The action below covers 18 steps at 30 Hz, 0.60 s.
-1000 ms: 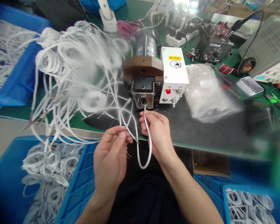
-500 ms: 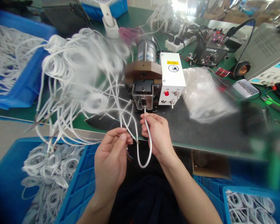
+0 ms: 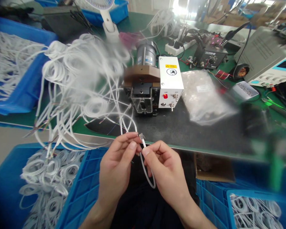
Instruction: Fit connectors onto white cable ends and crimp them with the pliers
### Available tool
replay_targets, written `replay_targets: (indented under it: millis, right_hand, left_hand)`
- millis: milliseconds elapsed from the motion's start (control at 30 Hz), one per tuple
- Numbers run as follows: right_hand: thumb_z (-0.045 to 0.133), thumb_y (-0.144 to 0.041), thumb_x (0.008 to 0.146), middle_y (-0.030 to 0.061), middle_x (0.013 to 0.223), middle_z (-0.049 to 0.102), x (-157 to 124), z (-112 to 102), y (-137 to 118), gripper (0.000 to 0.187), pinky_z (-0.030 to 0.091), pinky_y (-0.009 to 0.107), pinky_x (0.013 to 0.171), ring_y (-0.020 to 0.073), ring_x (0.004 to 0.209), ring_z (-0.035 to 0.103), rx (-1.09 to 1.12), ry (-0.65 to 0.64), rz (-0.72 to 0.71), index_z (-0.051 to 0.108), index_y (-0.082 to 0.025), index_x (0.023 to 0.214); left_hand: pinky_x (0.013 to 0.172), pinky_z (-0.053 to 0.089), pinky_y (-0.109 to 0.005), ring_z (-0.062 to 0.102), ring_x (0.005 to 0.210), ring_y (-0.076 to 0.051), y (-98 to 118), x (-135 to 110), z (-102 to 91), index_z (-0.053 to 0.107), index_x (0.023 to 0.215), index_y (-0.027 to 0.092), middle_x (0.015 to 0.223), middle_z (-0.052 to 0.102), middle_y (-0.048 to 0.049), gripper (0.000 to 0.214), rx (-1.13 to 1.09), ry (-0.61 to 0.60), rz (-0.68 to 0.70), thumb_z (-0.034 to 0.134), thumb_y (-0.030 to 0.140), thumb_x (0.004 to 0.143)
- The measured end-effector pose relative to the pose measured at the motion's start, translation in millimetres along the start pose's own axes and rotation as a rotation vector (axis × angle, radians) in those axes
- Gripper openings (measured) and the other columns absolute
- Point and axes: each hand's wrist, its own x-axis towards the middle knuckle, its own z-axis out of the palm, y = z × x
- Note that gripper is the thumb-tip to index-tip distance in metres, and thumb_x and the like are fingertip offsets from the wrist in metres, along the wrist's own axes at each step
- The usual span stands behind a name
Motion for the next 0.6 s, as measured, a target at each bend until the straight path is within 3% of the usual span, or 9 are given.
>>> replay_targets:
  millis: [333, 600]
  right_hand:
    - [0.082, -0.04, 0.095, -0.0051, 0.066, 0.056, -16, 1, -6, 0.03, 0.035, 0.021, 0.053, 0.0086, 0.058, 0.043, -0.174, 0.06, -0.066, 0.068, -0.019, 0.079]
    - [0.081, -0.041, 0.096, -0.0053, 0.067, 0.054, -23, 0, -7, 0.032, 0.035, 0.022, 0.053, 0.0094, 0.058, 0.043, -0.181, 0.081, -0.11, 0.066, -0.02, 0.077]
  left_hand:
    - [0.086, 0.059, -0.02, 0.074, 0.093, -0.013, 8, -8, 5.3, 0.08, 0.118, 0.025, 0.105, 0.081, -0.0028, 0.018, -0.032, -0.062, -0.038, 0.074, 0.033, 0.104]
    - [0.088, 0.059, -0.018, 0.076, 0.097, -0.013, 11, -13, 7.7, 0.081, 0.116, 0.027, 0.105, 0.083, -0.0014, 0.012, -0.055, -0.112, -0.03, 0.074, 0.028, 0.105]
